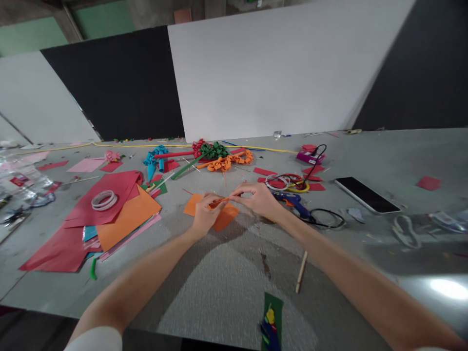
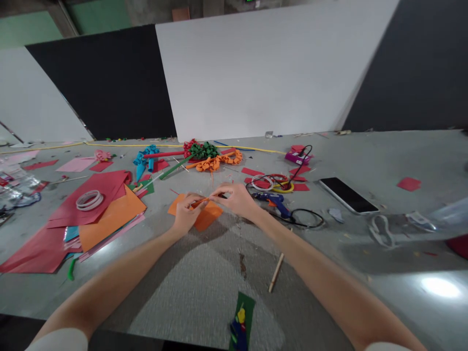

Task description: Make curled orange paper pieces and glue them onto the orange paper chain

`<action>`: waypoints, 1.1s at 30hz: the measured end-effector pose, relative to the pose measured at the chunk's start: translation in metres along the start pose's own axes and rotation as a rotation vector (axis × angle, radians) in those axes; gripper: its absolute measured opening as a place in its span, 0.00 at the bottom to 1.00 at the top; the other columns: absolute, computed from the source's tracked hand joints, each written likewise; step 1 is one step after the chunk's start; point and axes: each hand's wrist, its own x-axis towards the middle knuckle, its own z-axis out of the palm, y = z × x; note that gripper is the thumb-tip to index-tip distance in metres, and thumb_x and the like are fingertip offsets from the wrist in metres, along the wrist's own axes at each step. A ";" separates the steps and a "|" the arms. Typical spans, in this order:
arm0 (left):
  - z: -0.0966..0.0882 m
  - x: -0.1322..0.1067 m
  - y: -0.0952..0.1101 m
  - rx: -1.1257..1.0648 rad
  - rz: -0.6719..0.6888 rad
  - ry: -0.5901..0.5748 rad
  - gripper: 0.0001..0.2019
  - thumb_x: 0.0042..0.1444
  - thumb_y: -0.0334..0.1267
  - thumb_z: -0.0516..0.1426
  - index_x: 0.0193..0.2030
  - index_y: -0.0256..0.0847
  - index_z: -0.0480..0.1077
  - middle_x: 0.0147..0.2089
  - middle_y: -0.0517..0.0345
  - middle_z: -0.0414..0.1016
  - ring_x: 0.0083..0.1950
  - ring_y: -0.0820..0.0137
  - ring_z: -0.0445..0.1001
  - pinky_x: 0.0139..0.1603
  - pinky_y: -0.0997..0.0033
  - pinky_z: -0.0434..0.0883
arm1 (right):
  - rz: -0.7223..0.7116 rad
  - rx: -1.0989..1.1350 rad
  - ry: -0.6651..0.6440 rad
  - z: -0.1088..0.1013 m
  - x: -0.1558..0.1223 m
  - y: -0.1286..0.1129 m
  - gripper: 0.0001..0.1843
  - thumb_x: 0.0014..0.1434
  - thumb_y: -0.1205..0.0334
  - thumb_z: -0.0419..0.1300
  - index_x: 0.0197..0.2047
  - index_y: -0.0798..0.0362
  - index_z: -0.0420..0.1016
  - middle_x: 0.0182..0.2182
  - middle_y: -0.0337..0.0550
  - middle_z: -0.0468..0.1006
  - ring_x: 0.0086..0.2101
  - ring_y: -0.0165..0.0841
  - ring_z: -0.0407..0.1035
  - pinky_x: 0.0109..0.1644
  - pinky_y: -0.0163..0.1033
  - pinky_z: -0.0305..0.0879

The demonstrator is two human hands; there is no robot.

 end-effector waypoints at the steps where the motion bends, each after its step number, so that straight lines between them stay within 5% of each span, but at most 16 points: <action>1: 0.000 0.000 0.000 0.004 0.009 0.001 0.06 0.59 0.42 0.65 0.36 0.44 0.81 0.35 0.52 0.80 0.42 0.65 0.75 0.46 0.64 0.73 | -0.010 -0.006 0.001 0.000 0.000 0.000 0.15 0.62 0.46 0.65 0.34 0.48 0.84 0.33 0.45 0.84 0.35 0.37 0.76 0.43 0.42 0.70; 15: -0.003 0.000 -0.002 -0.065 -0.053 0.036 0.06 0.57 0.43 0.66 0.35 0.44 0.82 0.35 0.53 0.77 0.40 0.66 0.74 0.45 0.66 0.72 | 0.116 0.063 0.033 0.029 -0.006 0.009 0.22 0.61 0.39 0.63 0.36 0.50 0.84 0.34 0.45 0.85 0.35 0.39 0.77 0.41 0.41 0.69; 26: -0.001 0.003 -0.001 -0.080 -0.184 0.006 0.06 0.55 0.41 0.65 0.32 0.43 0.82 0.34 0.54 0.79 0.36 0.68 0.75 0.42 0.68 0.71 | 0.174 0.084 0.020 0.029 -0.006 0.018 0.21 0.62 0.45 0.60 0.32 0.53 0.84 0.28 0.41 0.83 0.30 0.35 0.74 0.35 0.37 0.63; 33: -0.002 0.005 -0.010 -0.141 -0.299 -0.046 0.12 0.53 0.47 0.67 0.32 0.40 0.82 0.34 0.52 0.81 0.34 0.68 0.75 0.37 0.69 0.70 | 0.191 0.082 0.092 0.025 -0.007 0.019 0.21 0.62 0.44 0.60 0.31 0.50 0.84 0.30 0.42 0.85 0.32 0.39 0.77 0.38 0.40 0.68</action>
